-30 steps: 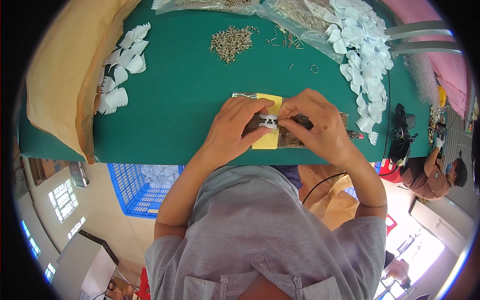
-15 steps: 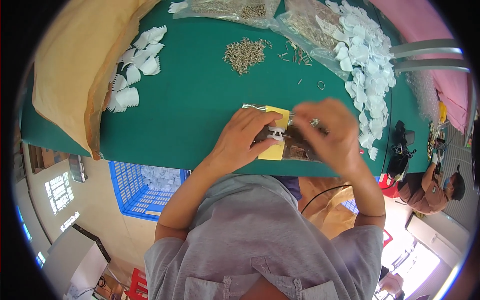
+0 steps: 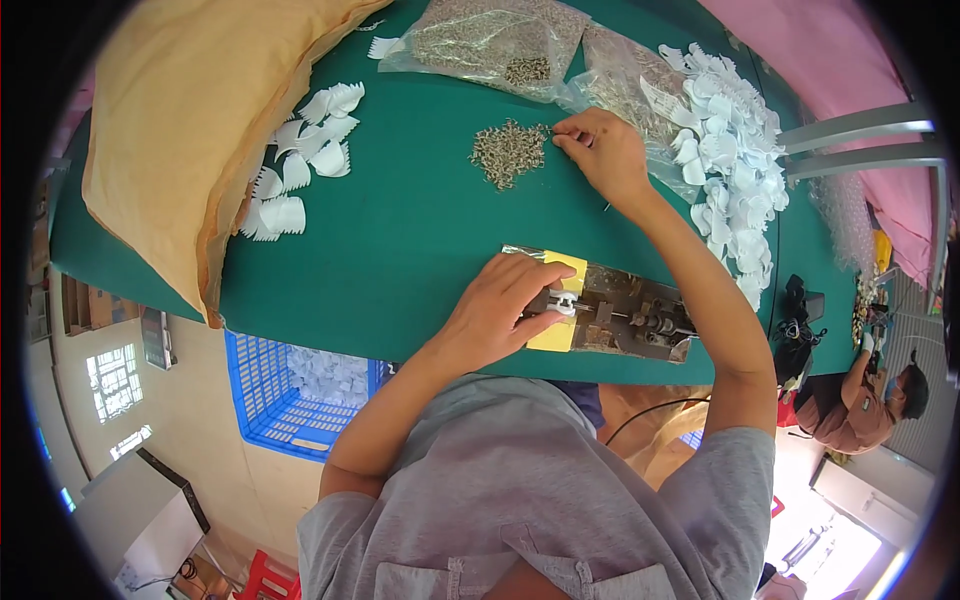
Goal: The person sorts small metal clips on a green surface, then joins a white plastic component with a clip using a metal jig. They repeat this process, placing the parts into the jig and removing the assembled pieces.
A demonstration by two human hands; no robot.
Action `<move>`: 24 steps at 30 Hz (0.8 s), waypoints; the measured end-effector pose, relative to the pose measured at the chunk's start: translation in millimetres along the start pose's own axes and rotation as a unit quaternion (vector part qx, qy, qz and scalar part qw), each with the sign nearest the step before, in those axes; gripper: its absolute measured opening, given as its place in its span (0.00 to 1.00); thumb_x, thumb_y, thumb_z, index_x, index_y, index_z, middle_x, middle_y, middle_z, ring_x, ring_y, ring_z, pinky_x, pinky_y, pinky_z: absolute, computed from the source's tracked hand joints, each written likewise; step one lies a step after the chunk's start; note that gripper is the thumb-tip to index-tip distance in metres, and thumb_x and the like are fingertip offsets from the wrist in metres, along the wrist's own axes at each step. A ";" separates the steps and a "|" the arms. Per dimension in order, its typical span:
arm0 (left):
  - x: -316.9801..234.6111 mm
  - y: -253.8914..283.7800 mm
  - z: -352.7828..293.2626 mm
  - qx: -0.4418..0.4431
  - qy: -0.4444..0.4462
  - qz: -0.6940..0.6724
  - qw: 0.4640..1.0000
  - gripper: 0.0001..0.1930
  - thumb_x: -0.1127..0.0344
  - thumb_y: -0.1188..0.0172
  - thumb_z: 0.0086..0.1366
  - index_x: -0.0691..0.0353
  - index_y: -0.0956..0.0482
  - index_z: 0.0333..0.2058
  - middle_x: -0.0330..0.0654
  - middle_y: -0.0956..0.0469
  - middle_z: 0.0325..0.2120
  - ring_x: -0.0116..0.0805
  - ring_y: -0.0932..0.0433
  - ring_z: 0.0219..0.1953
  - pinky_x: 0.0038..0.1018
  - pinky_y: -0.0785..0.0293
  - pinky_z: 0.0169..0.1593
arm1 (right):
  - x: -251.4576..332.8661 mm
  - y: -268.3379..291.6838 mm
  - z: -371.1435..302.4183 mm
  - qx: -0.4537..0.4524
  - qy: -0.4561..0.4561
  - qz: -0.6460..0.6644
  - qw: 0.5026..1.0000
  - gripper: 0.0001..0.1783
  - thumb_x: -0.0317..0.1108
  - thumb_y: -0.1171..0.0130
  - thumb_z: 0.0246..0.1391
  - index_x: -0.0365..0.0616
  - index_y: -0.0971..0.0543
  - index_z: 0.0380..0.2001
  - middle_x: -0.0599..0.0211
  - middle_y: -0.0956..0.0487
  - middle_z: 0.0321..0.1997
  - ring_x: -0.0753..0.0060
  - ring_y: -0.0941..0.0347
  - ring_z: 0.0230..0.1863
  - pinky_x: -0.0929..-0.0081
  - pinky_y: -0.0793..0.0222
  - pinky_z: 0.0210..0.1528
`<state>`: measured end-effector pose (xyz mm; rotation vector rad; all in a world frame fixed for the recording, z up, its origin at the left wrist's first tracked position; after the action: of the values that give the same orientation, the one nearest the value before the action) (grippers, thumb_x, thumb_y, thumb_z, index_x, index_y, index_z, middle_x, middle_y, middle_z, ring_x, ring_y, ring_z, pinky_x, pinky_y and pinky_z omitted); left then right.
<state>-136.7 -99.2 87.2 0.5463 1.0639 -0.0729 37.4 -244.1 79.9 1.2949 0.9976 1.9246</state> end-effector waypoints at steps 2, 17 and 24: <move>-0.2 -2.5 -0.1 0.012 -0.006 -0.008 1.000 0.24 0.63 0.28 0.62 0.59 0.24 0.55 0.44 0.21 0.40 0.48 0.23 0.46 0.42 0.29 0.55 | -8.2 -4.2 1.4 0.052 -0.050 0.020 0.997 0.07 0.35 0.30 0.53 0.49 0.13 0.35 0.67 0.16 0.35 0.61 0.18 0.39 0.62 0.22 0.41; 2.2 -1.9 -1.9 0.007 0.000 -0.004 1.000 0.24 0.64 0.28 0.62 0.59 0.24 0.55 0.44 0.21 0.40 0.48 0.23 0.46 0.42 0.29 0.55 | 20.1 11.6 -50.8 0.058 -0.021 0.084 0.995 0.08 0.30 0.31 0.57 0.41 0.12 0.40 0.63 0.15 0.36 0.70 0.19 0.33 0.72 0.24 0.39; 1.4 -0.8 0.4 -0.001 0.002 -0.004 1.000 0.25 0.68 0.25 0.58 0.59 0.21 0.54 0.42 0.17 0.40 0.44 0.21 0.43 0.38 0.26 0.51 | 13.0 -0.3 -49.5 0.048 -0.019 0.068 0.996 0.05 0.29 0.33 0.58 0.42 0.14 0.37 0.63 0.18 0.36 0.63 0.20 0.36 0.67 0.24 0.41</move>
<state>-136.0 -99.8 85.8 0.5408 1.0703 -0.0766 -13.5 -245.8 74.0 1.4821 1.0167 1.9663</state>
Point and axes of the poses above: each hand's wrist, its own z-axis towards the middle knuckle, its own y-axis out of the back of the hand, x = y × z, the point moved 10 cm from there along z, towards the middle knuckle
